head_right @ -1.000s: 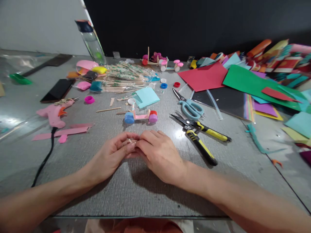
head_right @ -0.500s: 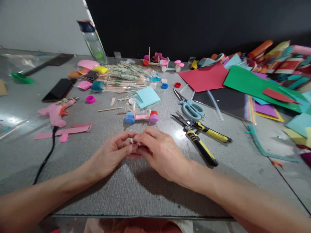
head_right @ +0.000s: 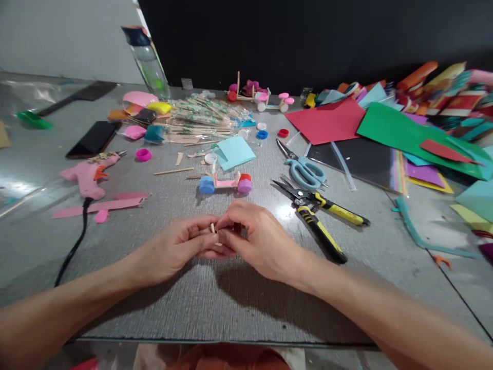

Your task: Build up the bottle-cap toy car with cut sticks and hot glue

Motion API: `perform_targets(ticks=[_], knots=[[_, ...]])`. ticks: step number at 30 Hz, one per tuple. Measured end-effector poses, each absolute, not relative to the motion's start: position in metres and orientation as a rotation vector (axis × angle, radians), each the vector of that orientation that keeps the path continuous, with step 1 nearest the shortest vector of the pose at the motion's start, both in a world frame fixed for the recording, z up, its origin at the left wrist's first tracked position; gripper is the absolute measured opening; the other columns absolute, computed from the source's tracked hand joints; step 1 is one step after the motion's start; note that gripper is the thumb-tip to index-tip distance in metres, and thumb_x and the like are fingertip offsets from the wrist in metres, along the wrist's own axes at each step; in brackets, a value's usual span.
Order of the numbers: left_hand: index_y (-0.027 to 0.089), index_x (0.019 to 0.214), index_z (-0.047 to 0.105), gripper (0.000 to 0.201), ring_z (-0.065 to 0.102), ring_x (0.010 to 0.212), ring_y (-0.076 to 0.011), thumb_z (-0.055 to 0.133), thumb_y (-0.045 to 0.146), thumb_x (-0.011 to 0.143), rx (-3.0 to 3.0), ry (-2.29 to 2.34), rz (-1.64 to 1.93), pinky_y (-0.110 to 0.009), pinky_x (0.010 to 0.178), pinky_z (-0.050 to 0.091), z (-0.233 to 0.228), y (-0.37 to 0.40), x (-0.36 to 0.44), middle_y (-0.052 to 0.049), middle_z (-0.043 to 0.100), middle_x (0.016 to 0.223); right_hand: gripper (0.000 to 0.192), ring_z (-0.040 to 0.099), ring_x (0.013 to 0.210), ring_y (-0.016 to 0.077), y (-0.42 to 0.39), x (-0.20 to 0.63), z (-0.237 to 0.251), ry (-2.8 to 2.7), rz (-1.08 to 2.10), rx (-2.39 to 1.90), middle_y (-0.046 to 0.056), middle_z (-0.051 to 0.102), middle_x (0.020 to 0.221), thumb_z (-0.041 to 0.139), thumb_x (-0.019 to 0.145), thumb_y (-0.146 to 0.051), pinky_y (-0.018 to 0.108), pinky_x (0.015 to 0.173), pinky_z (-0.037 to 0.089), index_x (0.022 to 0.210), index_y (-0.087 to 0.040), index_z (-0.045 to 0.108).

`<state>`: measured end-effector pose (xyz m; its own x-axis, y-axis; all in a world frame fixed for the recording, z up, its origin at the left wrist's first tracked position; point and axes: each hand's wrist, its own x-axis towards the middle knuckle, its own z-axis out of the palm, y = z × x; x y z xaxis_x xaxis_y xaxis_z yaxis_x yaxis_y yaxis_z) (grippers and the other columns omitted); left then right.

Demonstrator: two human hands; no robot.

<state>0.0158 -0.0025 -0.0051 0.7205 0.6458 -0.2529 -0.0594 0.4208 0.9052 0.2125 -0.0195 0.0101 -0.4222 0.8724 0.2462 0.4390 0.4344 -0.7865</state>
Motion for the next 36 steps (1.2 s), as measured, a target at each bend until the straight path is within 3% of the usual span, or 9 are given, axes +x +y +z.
perform_targets(ticks=[6,14,22,27,36], knots=[[0.017,0.108,0.059,0.023,0.074,0.085,-0.0190,0.069,0.022,0.089,0.978,0.634,0.471,-0.036,0.085,0.056,-0.0083,-0.0038,0.0166,-0.006,0.075,0.086,0.012,0.060,0.076,0.0123,-0.0174,0.2137,0.0073,-1.926,0.994,-1.114,0.000,0.064,0.082,0.065,0.090,-0.012,0.027,0.070,0.047,0.088,-0.019,0.075],[0.017,0.108,0.055,0.026,0.076,0.083,-0.0198,0.070,0.026,0.090,0.963,0.667,0.427,-0.035,0.082,0.057,-0.0050,-0.0059,0.0167,-0.009,0.077,0.086,0.015,0.060,0.069,0.0111,-0.0167,0.2118,0.0104,-1.810,1.226,-1.151,-0.001,0.063,0.075,0.068,0.086,-0.016,0.026,0.065,0.049,0.071,-0.019,0.071],[0.015,0.102,0.061,0.030,0.076,0.087,-0.0182,0.077,0.007,0.078,0.901,0.692,0.484,-0.034,0.086,0.057,0.0011,0.0032,0.0123,-0.007,0.079,0.090,0.010,0.059,0.066,0.0117,-0.0177,0.2113,0.0112,-1.641,1.248,-1.179,-0.002,0.063,0.073,0.068,0.084,-0.024,0.027,0.063,0.048,0.076,-0.018,0.068],[0.013,0.091,0.071,0.015,0.076,0.075,-0.0160,0.077,0.025,0.084,0.938,0.702,0.374,-0.026,0.071,0.058,-0.0023,0.0025,0.0132,-0.008,0.078,0.086,0.009,0.057,0.070,0.0126,-0.0180,0.2107,0.0066,-1.601,1.151,-1.133,-0.001,0.064,0.075,0.069,0.084,-0.025,0.028,0.065,0.047,0.078,-0.019,0.067],[0.013,0.080,0.069,0.027,0.074,0.062,-0.0144,0.078,0.037,0.084,0.982,0.725,0.502,-0.022,0.059,0.058,-0.0005,-0.0006,0.0159,-0.005,0.075,0.072,0.007,0.055,0.065,0.0105,-0.0181,0.2124,0.0065,-1.629,1.249,-1.061,-0.003,0.060,0.072,0.066,0.086,-0.022,0.025,0.061,0.045,0.080,-0.019,0.062]])
